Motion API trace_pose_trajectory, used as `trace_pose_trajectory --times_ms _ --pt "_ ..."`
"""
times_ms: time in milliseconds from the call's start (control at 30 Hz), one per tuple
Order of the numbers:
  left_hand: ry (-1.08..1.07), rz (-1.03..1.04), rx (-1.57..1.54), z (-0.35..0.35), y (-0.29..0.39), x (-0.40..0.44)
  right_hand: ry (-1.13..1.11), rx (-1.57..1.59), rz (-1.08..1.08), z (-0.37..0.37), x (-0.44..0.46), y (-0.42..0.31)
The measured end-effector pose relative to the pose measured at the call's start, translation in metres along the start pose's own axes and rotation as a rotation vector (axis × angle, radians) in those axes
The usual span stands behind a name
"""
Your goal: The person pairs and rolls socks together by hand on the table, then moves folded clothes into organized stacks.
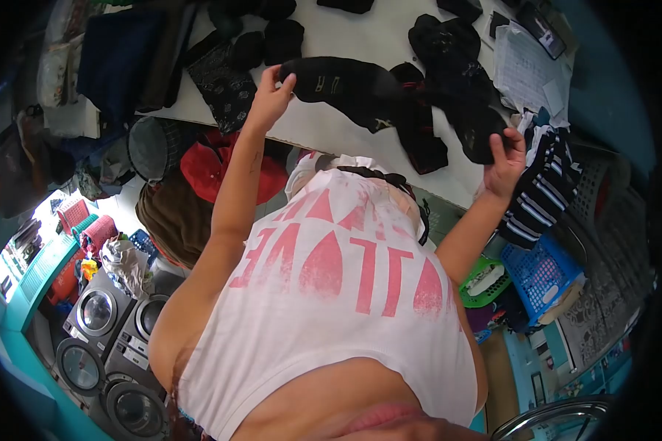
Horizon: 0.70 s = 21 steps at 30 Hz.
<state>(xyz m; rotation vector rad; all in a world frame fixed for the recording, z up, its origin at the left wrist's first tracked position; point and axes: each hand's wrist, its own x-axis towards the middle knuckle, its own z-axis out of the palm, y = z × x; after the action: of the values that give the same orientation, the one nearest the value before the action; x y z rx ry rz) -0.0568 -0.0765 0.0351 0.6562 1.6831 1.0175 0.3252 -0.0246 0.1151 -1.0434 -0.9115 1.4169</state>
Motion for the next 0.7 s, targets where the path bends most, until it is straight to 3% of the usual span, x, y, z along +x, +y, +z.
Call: trace_pose_trajectory --times_ms 33,100,200,233,267,300,333,400,433,467,500,567,633,700 --pt "0.092 0.019 0.411 -0.007 -0.004 -0.003 -0.025 -0.027 -0.023 0.001 0.002 -0.007" --pt "0.215 0.307 0.775 -0.021 -0.048 0.006 -0.021 -0.071 -0.012 0.011 0.007 -0.023" --pt "0.072 0.295 0.635 0.000 -0.010 -0.016 -0.159 0.045 0.187 0.016 0.011 -0.040" --pt "-0.067 0.286 0.451 0.014 -0.003 -0.021 -0.163 0.037 0.190 0.018 0.011 -0.039" --pt "-0.201 0.278 0.265 0.030 0.005 -0.025 -0.153 0.265 0.200 0.023 0.011 -0.038" --pt "-0.332 0.352 0.250 0.047 0.022 -0.034 -0.142 0.495 0.210 0.027 0.011 -0.037" --pt "-0.462 0.426 0.236 0.064 0.039 -0.041 -0.271 0.731 0.210 0.029 0.011 -0.032" --pt "-0.566 0.711 0.220 0.099 0.051 -0.044 -0.323 0.809 0.227 0.022 0.014 -0.022" --pt "-0.632 0.724 0.179 0.114 0.053 -0.041 -0.367 0.889 0.238 0.013 0.014 -0.014" --pt "-0.717 0.609 0.067 0.128 0.055 -0.039 -0.254 0.478 0.024 -0.017 0.012 0.006" --pt "-0.800 0.492 -0.045 0.138 0.055 -0.036 -0.253 0.473 0.025 -0.014 0.011 0.004" --pt "-1.079 0.033 -0.115 0.145 0.050 -0.024 -0.329 0.918 0.234 0.006 0.007 -0.007" --pt "-1.113 0.021 -0.226 0.141 0.043 -0.027 -0.270 1.022 0.250 0.007 0.005 -0.007" --pt "-1.052 -0.298 -0.295 0.126 0.034 -0.031 -0.374 1.042 0.406 -0.024 0.003 0.010"
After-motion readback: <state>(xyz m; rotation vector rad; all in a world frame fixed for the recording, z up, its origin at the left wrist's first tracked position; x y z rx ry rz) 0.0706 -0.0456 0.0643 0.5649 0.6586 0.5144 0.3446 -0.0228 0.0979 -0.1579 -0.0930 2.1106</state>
